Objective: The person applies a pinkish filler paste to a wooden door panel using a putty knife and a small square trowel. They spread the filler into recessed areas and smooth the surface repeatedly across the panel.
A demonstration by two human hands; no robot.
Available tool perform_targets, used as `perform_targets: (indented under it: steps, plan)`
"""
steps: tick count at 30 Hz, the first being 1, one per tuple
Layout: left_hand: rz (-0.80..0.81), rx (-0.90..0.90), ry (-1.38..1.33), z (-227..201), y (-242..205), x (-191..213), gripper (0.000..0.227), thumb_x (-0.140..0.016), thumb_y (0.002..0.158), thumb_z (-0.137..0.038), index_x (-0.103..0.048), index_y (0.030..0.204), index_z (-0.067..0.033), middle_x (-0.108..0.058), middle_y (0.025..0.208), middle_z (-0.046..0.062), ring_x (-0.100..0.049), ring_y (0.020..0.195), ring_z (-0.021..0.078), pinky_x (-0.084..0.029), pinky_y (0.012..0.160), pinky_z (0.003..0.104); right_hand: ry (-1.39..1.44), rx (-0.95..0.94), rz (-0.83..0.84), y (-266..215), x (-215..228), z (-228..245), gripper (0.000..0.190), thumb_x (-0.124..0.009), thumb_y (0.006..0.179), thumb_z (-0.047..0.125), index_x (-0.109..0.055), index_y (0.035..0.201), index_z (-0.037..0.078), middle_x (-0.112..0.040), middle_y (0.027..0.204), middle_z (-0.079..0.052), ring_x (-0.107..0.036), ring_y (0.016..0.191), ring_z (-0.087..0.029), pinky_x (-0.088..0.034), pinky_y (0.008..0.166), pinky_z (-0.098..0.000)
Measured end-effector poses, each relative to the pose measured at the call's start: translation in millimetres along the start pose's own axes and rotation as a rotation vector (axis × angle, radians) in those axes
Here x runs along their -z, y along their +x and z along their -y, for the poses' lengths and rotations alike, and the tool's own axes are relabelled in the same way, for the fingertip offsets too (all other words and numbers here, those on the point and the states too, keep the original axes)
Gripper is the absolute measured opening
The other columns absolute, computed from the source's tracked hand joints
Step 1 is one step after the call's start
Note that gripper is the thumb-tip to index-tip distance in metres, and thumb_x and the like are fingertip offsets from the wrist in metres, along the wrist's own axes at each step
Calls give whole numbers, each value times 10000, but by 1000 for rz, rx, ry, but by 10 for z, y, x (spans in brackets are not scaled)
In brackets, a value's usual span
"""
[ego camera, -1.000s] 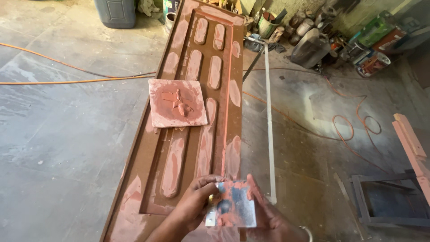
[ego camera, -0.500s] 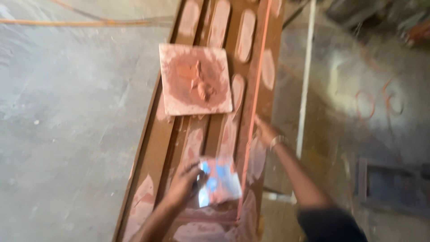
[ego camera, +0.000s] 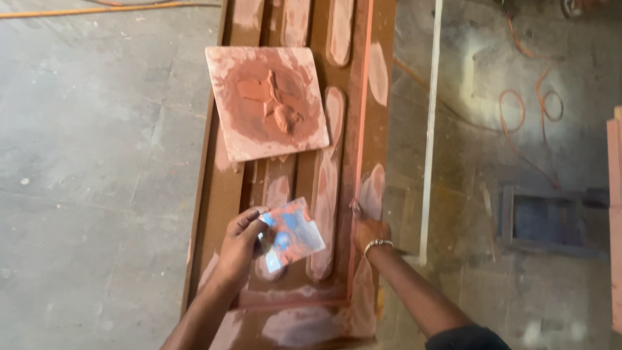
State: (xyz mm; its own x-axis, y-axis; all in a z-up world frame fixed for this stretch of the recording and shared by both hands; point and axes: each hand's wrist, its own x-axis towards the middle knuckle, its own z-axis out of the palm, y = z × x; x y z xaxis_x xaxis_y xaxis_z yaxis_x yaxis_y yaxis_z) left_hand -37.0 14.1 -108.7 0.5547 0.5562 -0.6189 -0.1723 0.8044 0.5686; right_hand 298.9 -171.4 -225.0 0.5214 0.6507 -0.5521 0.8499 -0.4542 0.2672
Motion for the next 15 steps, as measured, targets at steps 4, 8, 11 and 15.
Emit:
perform_targets:
  steps: [4, 8, 11, 15]
  plan:
    - [-27, 48, -22, 81, -98, 264, 193, -555, 937, -100, -684, 1076, -64, -675, 800, 0, -595, 639, 49, -468, 548, 188, -25, -25, 335, -779, -159, 6, 762, -381, 1020, 175, -55, 1655, 442, -745, 1091, -187, -734, 842, -335, -568, 768, -481]
    - [13, 26, 25, 205, -207, 477, 186, -596, 994, -138, -704, 1085, -18, -636, 785, 19, -503, 594, 58, -362, 485, 211, 34, 9, 404, -1534, -165, 150, 752, -432, 986, 161, -137, 1623, 429, -738, 1092, -153, -737, 824, -303, -577, 769, -447]
    - [-2, 98, 91, 248, -238, 473, 228, -579, 986, -165, -698, 1123, -27, -665, 816, 57, -546, 606, 93, -411, 511, 235, 203, 69, 438, -1903, -5, 238, 707, -491, 964, 181, -225, 1592, 365, -759, 1037, -115, -740, 825, -264, -577, 782, -411]
    - [19, 227, 276, 357, -282, 312, 262, -540, 971, -200, -669, 1142, -48, -728, 918, 82, -699, 705, 127, -576, 614, 256, 638, 135, 374, -2143, 541, 115, 661, -571, 936, 208, -343, 1552, 280, -788, 962, -66, -743, 827, -212, -576, 801, -363]
